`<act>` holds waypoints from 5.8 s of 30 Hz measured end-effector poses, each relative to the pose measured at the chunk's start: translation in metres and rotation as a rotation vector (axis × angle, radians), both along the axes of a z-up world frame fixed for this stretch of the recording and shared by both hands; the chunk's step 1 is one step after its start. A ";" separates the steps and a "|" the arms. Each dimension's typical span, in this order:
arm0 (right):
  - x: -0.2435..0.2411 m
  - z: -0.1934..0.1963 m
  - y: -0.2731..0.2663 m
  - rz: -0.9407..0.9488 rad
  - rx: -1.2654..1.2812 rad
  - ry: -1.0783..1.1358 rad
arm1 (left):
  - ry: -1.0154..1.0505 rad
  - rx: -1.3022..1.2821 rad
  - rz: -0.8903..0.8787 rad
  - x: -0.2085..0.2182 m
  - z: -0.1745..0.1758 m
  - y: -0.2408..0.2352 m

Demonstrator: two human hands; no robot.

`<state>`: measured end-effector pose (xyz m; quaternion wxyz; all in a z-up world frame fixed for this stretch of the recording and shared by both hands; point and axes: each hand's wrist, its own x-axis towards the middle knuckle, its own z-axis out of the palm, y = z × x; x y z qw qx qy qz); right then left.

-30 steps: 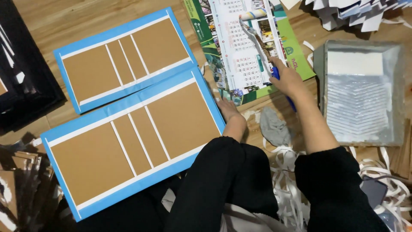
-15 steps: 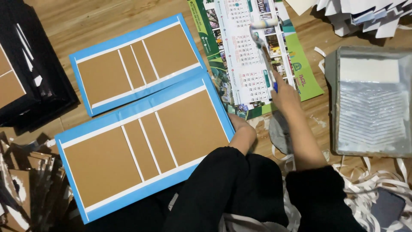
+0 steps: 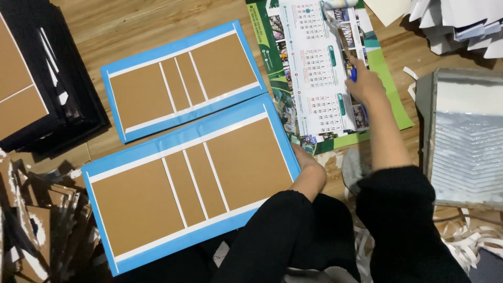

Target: Assembling folders by applying adhesive to covers and attaching paper liners, then smoothing them out.

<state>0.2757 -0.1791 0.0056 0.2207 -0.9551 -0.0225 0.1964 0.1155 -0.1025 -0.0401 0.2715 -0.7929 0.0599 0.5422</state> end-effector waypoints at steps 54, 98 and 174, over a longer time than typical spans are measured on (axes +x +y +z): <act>-0.300 0.008 -0.113 -0.137 -0.340 0.227 | -0.276 -0.292 0.136 -0.022 0.059 0.006; -0.153 0.004 0.016 0.086 -0.145 0.066 | -0.212 -0.235 0.121 -0.029 0.078 0.006; -0.241 0.159 0.020 0.260 -0.297 0.404 | -1.607 -0.875 0.432 -0.214 0.047 0.157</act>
